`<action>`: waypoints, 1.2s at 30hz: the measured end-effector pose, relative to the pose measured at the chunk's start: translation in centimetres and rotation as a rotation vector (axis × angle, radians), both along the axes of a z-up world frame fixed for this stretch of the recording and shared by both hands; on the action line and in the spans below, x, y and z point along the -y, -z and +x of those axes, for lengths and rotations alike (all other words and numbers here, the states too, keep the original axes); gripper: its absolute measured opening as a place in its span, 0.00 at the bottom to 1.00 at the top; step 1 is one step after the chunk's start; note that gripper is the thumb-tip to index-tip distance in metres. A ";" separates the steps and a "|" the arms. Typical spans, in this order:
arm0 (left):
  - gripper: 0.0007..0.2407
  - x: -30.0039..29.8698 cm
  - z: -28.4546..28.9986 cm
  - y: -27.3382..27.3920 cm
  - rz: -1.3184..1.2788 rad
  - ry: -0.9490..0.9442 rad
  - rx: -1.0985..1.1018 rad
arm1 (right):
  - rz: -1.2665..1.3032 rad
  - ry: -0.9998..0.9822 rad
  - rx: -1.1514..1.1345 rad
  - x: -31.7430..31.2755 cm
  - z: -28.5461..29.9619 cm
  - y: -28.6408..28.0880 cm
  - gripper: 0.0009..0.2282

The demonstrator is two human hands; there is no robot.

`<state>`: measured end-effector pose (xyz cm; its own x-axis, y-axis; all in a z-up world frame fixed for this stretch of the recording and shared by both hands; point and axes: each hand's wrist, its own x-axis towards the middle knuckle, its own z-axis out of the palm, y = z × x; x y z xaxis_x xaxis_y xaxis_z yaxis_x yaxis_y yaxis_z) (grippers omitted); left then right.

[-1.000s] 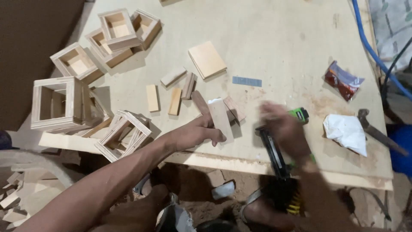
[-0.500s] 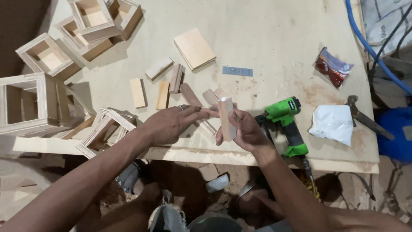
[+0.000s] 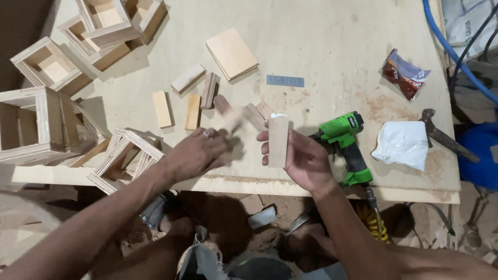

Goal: Assembling small wooden frames by applying glue and using a pneumatic nail gun to join wooden blocks.

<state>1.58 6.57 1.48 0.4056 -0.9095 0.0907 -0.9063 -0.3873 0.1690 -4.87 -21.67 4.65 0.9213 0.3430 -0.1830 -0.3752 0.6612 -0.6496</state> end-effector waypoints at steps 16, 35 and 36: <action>0.32 1.0 -1.4 -5.3 -0.928 -0.378 -1.991 | 0.107 0.090 0.002 -1.2 -2.8 1.1 0.17; 0.34 3.6 -0.3 -4.6 0.093 -0.753 -0.758 | -0.780 0.114 0.290 -2.0 -1.9 11.8 0.22; 0.38 3.6 -0.1 -4.2 0.114 -0.782 -0.730 | -0.782 0.137 0.283 -1.9 -1.8 12.0 0.21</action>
<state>1.49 2.94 5.69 0.8004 -0.3623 -0.4776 -0.0952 -0.8634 0.4955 -6.71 -19.74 -7.33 0.9924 0.0952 -0.0777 -0.0789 0.0091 -0.9968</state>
